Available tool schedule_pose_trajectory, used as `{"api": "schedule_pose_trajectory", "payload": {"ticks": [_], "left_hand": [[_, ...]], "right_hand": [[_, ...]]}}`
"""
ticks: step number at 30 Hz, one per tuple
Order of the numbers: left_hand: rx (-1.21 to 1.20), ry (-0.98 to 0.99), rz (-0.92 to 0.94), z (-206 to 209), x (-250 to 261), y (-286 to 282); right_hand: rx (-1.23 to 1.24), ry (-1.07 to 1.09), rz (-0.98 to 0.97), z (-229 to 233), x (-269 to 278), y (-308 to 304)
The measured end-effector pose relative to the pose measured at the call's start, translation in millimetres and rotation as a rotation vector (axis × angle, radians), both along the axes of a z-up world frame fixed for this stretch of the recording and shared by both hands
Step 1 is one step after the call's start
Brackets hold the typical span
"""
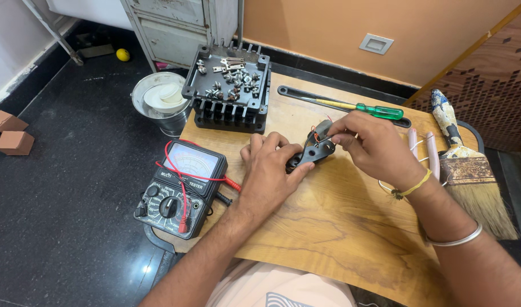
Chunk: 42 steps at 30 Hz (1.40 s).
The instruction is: The person connects wires to a small electrical component by hand, using a multi-tester to check the component and then inserting and wrapping wires around terminals before securing the component.
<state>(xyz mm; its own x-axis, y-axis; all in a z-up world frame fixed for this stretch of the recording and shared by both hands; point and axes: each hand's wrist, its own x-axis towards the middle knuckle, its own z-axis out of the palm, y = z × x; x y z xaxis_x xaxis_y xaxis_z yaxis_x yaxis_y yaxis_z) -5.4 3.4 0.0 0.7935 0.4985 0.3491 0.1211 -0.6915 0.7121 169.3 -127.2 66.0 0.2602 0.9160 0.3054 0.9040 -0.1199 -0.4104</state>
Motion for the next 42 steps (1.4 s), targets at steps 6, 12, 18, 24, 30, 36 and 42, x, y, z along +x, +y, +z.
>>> {"api": "schedule_pose_trajectory", "payload": {"ticks": [6,12,18,24,30,36,42], "left_hand": [[0.059,0.002,0.008,-1.0,-5.1,0.1],[0.081,-0.012,0.018,-2.3,-4.6,-2.7],[-0.021,0.086,0.043,3.4,-2.3,-2.4],[-0.086,0.136,0.052,5.4,-2.1,-2.1],[-0.056,0.086,0.047,-1.5,-5.2,-5.9],[-0.076,0.13,0.072,1.3,-5.4,-5.9],[-0.107,0.17,0.097,8.4,-3.2,-4.6]], "right_hand": [[0.01,0.027,0.002,-7.3,-3.8,-3.6],[-0.127,0.168,-0.009,-7.6,3.3,-7.0],[-0.171,0.379,-0.036,-25.8,15.5,-9.1],[-0.205,0.484,-0.026,-29.8,22.5,-4.6],[-0.255,0.288,-0.089,-20.1,16.8,1.3],[-0.274,0.537,-0.163,-22.7,16.5,1.1],[-0.37,0.504,-0.182,-14.7,18.4,5.9]]}}
